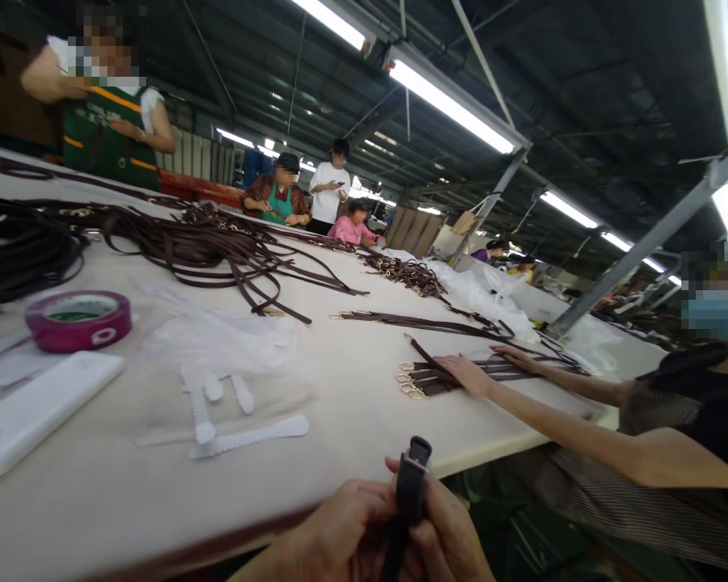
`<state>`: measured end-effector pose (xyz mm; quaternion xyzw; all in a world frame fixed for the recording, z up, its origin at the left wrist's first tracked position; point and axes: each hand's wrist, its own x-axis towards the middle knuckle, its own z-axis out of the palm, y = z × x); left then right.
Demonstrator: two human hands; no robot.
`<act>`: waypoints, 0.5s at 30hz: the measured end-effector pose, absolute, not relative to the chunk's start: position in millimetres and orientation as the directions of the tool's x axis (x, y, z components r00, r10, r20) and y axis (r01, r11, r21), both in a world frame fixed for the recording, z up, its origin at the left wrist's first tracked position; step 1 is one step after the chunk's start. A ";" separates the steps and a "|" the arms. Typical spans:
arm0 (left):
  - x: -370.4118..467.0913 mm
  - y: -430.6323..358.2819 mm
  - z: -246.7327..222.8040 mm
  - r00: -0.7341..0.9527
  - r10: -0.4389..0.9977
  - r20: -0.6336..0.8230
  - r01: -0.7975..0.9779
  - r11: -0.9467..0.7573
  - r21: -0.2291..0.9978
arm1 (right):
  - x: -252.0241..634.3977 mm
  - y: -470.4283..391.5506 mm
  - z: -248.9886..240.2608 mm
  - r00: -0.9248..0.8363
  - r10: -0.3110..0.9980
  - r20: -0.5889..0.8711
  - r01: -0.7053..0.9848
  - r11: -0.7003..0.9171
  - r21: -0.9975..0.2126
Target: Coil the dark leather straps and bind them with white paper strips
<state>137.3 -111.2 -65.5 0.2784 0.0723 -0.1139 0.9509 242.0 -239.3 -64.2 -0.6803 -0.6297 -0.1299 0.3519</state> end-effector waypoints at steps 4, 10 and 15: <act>128.1 -100.1 -64.6 0.975 -0.204 -0.089 0.223 0.881 0.418 | 237.3 -226.6 -41.0 -0.196 0.802 0.563 0.967 0.253 -0.024; 114.7 -88.5 -67.6 0.953 -0.298 -0.056 0.297 0.879 0.372 | 208.7 -206.8 -0.2 -0.329 0.768 0.549 0.933 0.355 0.063; 106.8 -81.8 -76.3 0.943 -0.316 -0.104 0.332 0.883 0.331 | 209.0 -208.3 -4.2 -0.363 0.830 0.424 0.913 0.407 -0.017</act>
